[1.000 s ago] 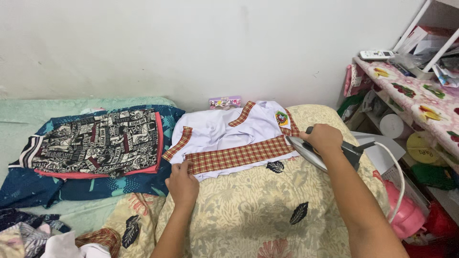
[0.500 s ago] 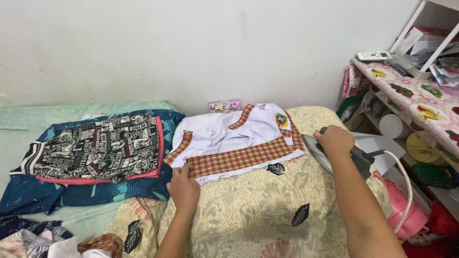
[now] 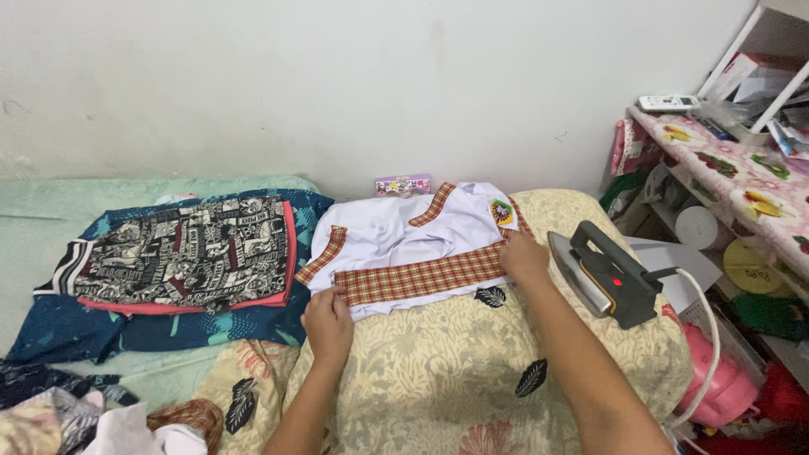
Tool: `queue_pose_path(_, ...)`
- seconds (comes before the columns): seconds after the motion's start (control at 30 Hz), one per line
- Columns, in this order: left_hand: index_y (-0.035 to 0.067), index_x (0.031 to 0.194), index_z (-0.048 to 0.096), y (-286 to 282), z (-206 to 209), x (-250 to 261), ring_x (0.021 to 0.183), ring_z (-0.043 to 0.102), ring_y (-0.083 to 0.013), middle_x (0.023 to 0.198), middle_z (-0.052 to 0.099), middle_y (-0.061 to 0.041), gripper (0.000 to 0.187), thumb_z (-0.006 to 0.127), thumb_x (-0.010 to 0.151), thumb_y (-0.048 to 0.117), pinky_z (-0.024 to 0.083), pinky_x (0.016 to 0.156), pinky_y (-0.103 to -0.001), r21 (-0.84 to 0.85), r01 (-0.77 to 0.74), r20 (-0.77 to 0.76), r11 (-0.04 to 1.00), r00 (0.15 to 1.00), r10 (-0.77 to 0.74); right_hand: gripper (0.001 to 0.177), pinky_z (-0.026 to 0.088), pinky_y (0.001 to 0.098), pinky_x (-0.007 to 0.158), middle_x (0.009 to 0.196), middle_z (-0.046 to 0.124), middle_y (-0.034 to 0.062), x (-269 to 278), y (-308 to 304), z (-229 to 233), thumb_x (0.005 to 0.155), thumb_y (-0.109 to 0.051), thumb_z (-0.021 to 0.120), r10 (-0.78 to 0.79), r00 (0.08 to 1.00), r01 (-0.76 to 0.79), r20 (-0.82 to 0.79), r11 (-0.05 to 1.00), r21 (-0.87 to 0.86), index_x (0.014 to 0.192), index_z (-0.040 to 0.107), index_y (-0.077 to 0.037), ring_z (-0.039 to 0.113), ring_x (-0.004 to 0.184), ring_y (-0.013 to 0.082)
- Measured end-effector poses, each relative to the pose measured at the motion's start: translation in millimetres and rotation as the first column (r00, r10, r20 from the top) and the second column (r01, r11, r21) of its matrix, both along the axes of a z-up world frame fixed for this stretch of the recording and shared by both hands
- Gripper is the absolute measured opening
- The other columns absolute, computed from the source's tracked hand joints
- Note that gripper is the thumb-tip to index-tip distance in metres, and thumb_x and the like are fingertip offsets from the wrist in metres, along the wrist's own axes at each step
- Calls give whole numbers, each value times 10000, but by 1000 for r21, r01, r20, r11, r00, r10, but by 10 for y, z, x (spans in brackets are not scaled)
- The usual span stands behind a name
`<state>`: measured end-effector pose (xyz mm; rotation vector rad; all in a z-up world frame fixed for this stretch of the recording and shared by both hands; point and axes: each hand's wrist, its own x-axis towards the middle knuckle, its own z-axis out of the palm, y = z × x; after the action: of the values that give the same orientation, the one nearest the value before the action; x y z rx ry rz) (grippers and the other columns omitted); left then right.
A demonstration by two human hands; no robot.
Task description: The person irons a white shirt with a plaid collar and cuffs on a bed. They repeatedly smooth the fabric, reposition the shirt, and use an electric iron to press the collar, sleeves, and body sections.
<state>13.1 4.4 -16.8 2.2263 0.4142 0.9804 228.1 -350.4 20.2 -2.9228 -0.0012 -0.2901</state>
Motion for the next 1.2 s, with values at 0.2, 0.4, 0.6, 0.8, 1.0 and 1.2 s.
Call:
queue_pose_path(0.2,55,978,718,198,-115,326,737,707,-169,827,753,-76,225,760,920,268,547,689,-298,-402,101,71,910,994,-79,441,544,466,919,1134,746,190,3,11,36,857,-404,759,-97,984,141,-148,936,324,1132,752,-59,714,1058,348)
queue_pose_path(0.4,4,1018,607,323,-90,436,677,619,-114,800,721,-85,330,845,820,121,480,610,-260,-663,181,120,726,983,-135,486,563,376,835,1072,766,187,207,-405,-91,805,-326,866,18,998,16,-54,827,562,1150,713,-20,750,943,263)
queue_pose_path(0.6,25,1126,544,270,67,101,672,626,-105,807,707,-57,381,762,815,3,474,606,-249,-807,326,207,492,937,-281,330,572,369,750,962,748,145,43,-737,-80,843,-235,831,192,980,-131,-45,805,579,1088,747,-31,714,837,227)
queue_pose_path(0.8,34,1123,561,67,43,-367,601,582,-126,732,673,-84,379,747,795,-2,441,563,-295,-709,274,38,650,935,-352,316,550,396,797,929,742,118,-379,-753,-40,775,-258,861,148,981,-89,-123,915,394,1039,755,-122,707,884,246)
queue_pose_path(1.0,35,1056,602,-26,10,-558,741,667,-266,807,719,-129,543,877,633,235,473,708,-387,-170,5,-265,985,963,-50,378,555,425,864,1023,760,102,-738,-600,-90,780,-364,838,34,993,-7,-110,971,238,1072,728,-150,730,1006,297)
queue_pose_path(1.2,-90,1036,608,112,108,-488,856,701,-343,957,699,-233,807,953,595,490,553,758,-415,-203,-11,-324,979,944,-57,883,498,429,990,1355,569,255,-702,-510,-140,648,-427,971,-164,984,175,-68,958,226,1348,564,-75,598,1203,396)
